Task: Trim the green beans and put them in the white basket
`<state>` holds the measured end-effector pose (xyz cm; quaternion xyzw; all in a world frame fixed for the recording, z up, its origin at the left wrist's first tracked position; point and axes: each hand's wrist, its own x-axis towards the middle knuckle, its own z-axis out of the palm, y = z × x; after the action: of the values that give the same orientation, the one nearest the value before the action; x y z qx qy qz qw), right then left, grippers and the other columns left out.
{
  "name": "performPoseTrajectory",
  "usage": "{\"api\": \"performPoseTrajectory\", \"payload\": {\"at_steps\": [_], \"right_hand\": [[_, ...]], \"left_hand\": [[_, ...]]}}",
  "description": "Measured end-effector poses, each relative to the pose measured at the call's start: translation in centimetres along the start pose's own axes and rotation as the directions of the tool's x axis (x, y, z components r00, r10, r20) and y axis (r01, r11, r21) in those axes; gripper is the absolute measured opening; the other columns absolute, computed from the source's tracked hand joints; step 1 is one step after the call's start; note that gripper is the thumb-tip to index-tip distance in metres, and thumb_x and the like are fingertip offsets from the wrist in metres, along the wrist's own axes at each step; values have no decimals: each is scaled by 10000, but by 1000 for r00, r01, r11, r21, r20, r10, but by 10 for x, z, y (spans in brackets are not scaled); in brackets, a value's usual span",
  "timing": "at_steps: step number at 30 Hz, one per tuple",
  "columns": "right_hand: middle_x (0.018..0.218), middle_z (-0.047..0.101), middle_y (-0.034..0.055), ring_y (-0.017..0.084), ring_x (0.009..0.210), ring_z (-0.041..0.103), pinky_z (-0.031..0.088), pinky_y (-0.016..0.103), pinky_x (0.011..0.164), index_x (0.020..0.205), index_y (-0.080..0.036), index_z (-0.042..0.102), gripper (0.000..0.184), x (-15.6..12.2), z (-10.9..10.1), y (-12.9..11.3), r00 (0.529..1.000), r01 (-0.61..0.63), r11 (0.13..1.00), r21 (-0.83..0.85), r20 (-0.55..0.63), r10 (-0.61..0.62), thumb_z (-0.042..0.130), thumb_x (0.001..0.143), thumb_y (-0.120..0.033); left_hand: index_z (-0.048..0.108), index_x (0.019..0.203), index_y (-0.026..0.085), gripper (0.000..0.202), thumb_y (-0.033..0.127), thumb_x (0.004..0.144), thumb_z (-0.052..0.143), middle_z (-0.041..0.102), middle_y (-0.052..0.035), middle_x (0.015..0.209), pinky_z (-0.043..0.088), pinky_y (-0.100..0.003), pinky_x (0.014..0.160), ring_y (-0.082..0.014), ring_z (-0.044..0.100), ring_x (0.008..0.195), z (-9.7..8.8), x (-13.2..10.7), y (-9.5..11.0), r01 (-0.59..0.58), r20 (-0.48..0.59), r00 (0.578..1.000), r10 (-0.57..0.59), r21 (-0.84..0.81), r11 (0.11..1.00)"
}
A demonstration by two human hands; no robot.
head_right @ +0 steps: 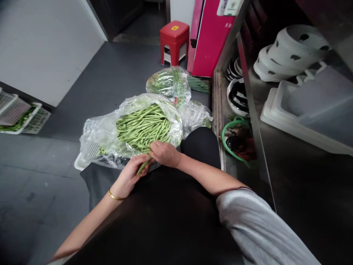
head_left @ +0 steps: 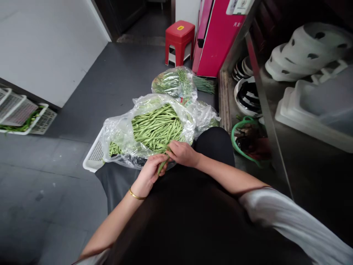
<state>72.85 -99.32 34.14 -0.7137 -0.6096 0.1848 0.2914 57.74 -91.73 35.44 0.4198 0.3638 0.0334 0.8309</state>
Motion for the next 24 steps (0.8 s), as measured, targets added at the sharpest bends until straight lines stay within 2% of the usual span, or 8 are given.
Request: {"api": "performPoseTrajectory", "payload": {"at_steps": [2, 6, 11, 13, 17, 21, 22, 24], "right_hand": [[895, 626, 130, 182, 784, 580, 386, 263, 641, 860, -105, 566, 225, 1, 1, 3, 999, -25, 984, -174, 27, 30, 450, 894, -294], [803, 650, 90, 176, 726, 596, 371, 249, 612, 867, -119, 563, 269, -4, 6, -1, 968, -134, 970, -203, 180, 172, 492, 886, -378], [815, 664, 106, 197, 705, 613, 350, 258, 580, 959, -113, 566, 409, -18, 6, -24, 951, 24, 966, -259, 303, 58, 427, 894, -492], [817, 656, 104, 197, 722, 611, 346, 254, 585, 947, -118, 578, 450, -19, -9, -27, 956, 57, 960, -275, 291, 27, 405, 890, -530], [972, 622, 97, 151, 738, 579, 313, 230, 569, 1016, -156, 582, 341, -12, -43, -21, 990, 81, 954, -288, 138, -42, 372, 932, -411], [738, 612, 22, 107, 653, 529, 299, 208, 567, 728, -162, 604, 230, -4, -40, -14, 892, 340, 938, -66, 339, -300, 464, 880, -263], [688, 599, 14, 102, 637, 518, 300, 206, 570, 666, -155, 587, 222, -3, -35, -15, 891, 345, 938, -37, 327, -315, 491, 849, -235], [656, 595, 20, 102, 613, 502, 291, 214, 562, 619, -143, 573, 200, -4, -27, -18, 947, 256, 963, -81, 220, -233, 512, 801, -198]], "left_hand": [[619, 690, 117, 128, 246, 692, 626, 529, 3, 485, 291, -187, 343, -82, 428, 372, -1, 0, 3, -9, 0, 1000, 9, -90, 996], [562, 762, 149, 136, 225, 670, 626, 591, -14, 641, 387, -202, 405, -107, 516, 483, -4, 3, 5, -133, -74, 990, 120, -212, 968], [529, 716, 161, 236, 311, 690, 710, 413, 70, 488, 215, -159, 356, -44, 310, 383, -2, 11, -2, -291, -176, 939, 295, 50, 955], [532, 675, 155, 248, 325, 697, 713, 347, 81, 452, 182, -170, 373, -39, 249, 383, -4, 9, -3, -289, -131, 944, 303, 117, 950], [606, 700, 149, 175, 303, 732, 682, 433, 34, 539, 226, -194, 440, -68, 310, 469, -9, -4, 8, -318, 38, 946, 321, 294, 901], [558, 528, 155, 228, 211, 639, 749, 471, -3, 587, 329, -221, 568, -124, 402, 612, -6, -13, 18, -414, 151, 907, 393, 489, 768], [545, 508, 158, 244, 200, 624, 755, 457, 2, 574, 327, -219, 564, -124, 393, 607, -5, -13, 18, -416, 130, 903, 409, 499, 760], [540, 519, 162, 235, 202, 624, 746, 416, 20, 537, 304, -209, 513, -107, 353, 549, -6, -9, 15, -380, 18, 909, 416, 444, 811]]}}
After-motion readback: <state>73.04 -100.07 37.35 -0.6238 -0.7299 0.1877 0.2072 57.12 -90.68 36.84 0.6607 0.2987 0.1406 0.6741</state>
